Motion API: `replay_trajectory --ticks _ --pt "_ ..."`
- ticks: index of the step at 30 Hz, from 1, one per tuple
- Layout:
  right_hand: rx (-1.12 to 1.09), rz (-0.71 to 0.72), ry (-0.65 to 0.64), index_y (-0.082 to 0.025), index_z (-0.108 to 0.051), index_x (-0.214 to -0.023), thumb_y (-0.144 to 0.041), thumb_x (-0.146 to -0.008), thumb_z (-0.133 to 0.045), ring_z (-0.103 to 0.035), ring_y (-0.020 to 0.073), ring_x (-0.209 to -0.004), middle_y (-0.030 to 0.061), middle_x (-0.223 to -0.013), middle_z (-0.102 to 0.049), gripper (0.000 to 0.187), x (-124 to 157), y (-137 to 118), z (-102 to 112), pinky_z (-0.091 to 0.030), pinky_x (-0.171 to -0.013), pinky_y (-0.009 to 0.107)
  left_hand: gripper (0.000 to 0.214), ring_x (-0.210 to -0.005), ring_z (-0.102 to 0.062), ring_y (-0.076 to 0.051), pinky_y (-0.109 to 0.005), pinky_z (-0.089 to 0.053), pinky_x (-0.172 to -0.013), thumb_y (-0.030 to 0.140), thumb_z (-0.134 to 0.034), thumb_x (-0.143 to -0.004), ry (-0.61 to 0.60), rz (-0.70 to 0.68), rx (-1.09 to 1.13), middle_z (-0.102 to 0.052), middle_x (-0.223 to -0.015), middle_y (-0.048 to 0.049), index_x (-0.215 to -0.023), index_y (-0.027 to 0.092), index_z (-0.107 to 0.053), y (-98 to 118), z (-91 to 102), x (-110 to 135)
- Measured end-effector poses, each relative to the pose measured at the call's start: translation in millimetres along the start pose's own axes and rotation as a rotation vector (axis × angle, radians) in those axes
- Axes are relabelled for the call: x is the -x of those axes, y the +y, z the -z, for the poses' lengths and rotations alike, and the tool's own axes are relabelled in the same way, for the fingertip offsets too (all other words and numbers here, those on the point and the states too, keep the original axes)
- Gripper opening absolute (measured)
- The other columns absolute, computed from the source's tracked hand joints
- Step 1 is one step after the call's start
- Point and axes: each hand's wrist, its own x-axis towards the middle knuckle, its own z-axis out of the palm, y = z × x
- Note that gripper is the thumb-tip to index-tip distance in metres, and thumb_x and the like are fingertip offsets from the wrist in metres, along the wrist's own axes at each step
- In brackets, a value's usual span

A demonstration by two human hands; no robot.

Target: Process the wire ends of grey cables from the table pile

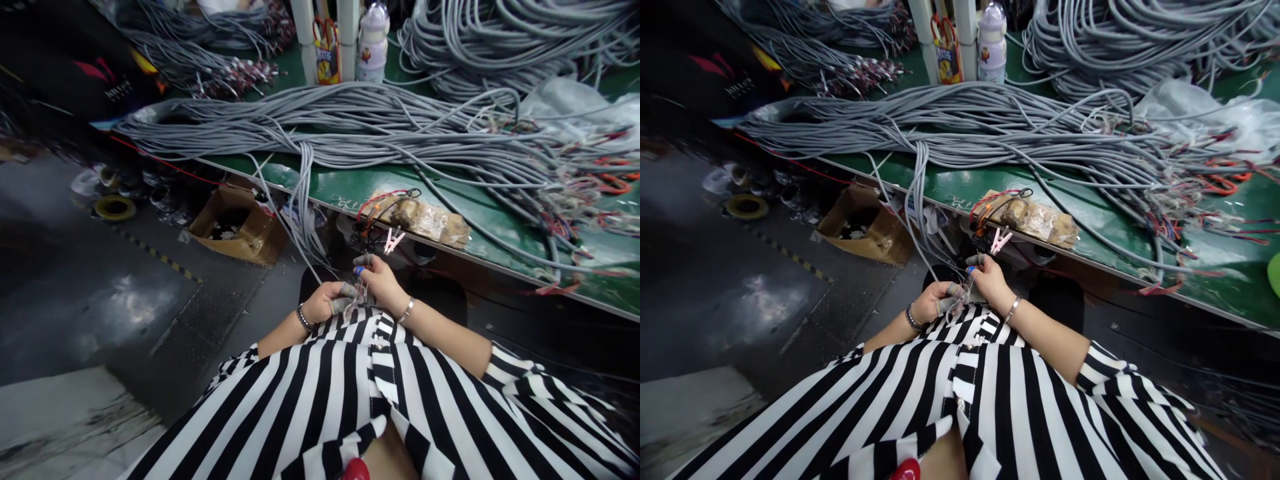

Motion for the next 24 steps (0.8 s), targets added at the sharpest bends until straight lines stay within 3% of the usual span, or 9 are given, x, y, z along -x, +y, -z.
replay_trajectory --ticks 3,6,9,11,14,17,20,22,24 --pt "0.033 -0.01 0.053 -0.017 -0.056 -0.083 -0.029 -0.06 -0.064 -0.04 0.0064 -0.048 -0.0056 -0.061 -0.054 0.027 -7.6 3.2 5.6 -0.03 -0.044 0.019 0.033 -0.051 -0.055 -0.01 -0.022 -0.045 -0.052 0.041 -0.08 -0.068 0.1 -0.037 0.091 -0.065 -0.063 -0.0043 -0.077 0.012 -0.068 0.4 0.4 -3.0" --pt "0.023 0.024 -0.067 -0.017 -0.057 -0.087 -0.04 -0.066 -0.067 -0.032 0.0045 -0.044 -0.0037 -0.066 -0.058 0.032 -1.7 1.8 12.8 -0.02 -0.041 0.019 0.028 -0.053 -0.055 -0.01 -0.022 -0.047 -0.055 0.038 -0.078 -0.071 0.331 -0.121 0.128 -0.066 -0.064 -0.0026 -0.081 0.014 -0.068 0.4 3.7 -8.3" --pt "0.049 0.066 -0.177 -0.018 -0.057 -0.083 -0.058 -0.075 -0.061 -0.03 0.0048 -0.043 -0.0006 -0.068 -0.061 0.041 11.1 -2.7 18.3 -0.019 -0.04 0.02 0.025 -0.055 -0.056 -0.01 -0.022 -0.048 -0.057 0.035 -0.079 -0.07 0.447 -0.162 0.08 -0.066 -0.064 -0.0007 -0.082 0.015 -0.069 1.5 5.5 -12.6" --pt "0.122 0.15 -0.231 -0.017 -0.058 -0.079 -0.063 -0.077 -0.059 -0.038 0.0069 -0.047 0.0011 -0.068 -0.061 0.046 18.0 -7.5 19.3 -0.028 -0.043 0.021 0.023 -0.057 -0.056 -0.01 -0.022 -0.049 -0.06 0.031 -0.079 -0.069 0.465 -0.178 0.022 -0.066 -0.065 -0.0002 -0.082 0.016 -0.069 2.6 4.4 -13.8" --pt "0.187 0.267 -0.255 -0.019 -0.061 -0.083 -0.057 -0.072 -0.07 -0.053 0.0129 -0.063 0.002 -0.076 -0.063 0.041 22.6 -14.9 15.3 -0.045 -0.058 0.026 0.018 -0.064 -0.058 -0.011 -0.024 -0.05 -0.068 0.026 -0.078 -0.07 0.455 -0.203 -0.084 -0.067 -0.071 -0.0012 -0.081 0.015 -0.07 2.7 1.6 -13.4" --pt "0.123 0.248 -0.222 -0.02 -0.061 -0.083 -0.05 -0.069 -0.075 -0.057 0.0145 -0.068 0.0008 -0.077 -0.063 0.036 22.8 -17.7 8.1 -0.05 -0.066 0.029 0.019 -0.076 -0.062 -0.014 -0.026 -0.051 -0.077 0.024 -0.076 -0.071 0.449 -0.21 -0.166 -0.07 -0.081 -0.0035 -0.087 0.015 -0.071 0.3 0.5 -12.2" --pt "0.051 0.233 -0.217 -0.02 -0.06 -0.082 -0.045 -0.074 -0.072 -0.057 0.014 -0.066 0.0006 -0.076 -0.063 0.029 23.9 -16.2 4.3 -0.051 -0.067 0.03 0.018 -0.076 -0.061 -0.013 -0.026 -0.05 -0.077 0.023 -0.075 -0.072 0.488 -0.212 -0.165 -0.069 -0.081 -0.0028 -0.088 0.016 -0.07 -0.8 -0.7 -12.3" --pt "0.135 0.351 -0.239 -0.02 -0.062 -0.085 -0.039 -0.079 -0.068 -0.058 0.0146 -0.069 0.0014 -0.077 -0.063 0.021 25.5 -15.6 5.1 -0.051 -0.068 0.031 0.017 -0.071 -0.059 -0.012 -0.025 -0.05 -0.074 0.023 -0.075 -0.072 0.506 -0.209 -0.119 -0.068 -0.077 -0.0012 -0.086 0.016 -0.069 0.6 -3.4 -13.2" --pt "0.356 0.583 -0.308 -0.021 -0.064 -0.084 -0.032 -0.081 -0.064 -0.058 0.0155 -0.073 0.0031 -0.08 -0.062 0.011 26.9 -16.1 7.5 -0.051 -0.069 0.03 0.017 -0.069 -0.059 -0.011 -0.024 -0.049 -0.071 0.024 -0.075 -0.072 0.52 -0.2 -0.052 -0.067 -0.075 -0.0004 -0.085 0.016 -0.068 3.1 -7.3 -14.3"
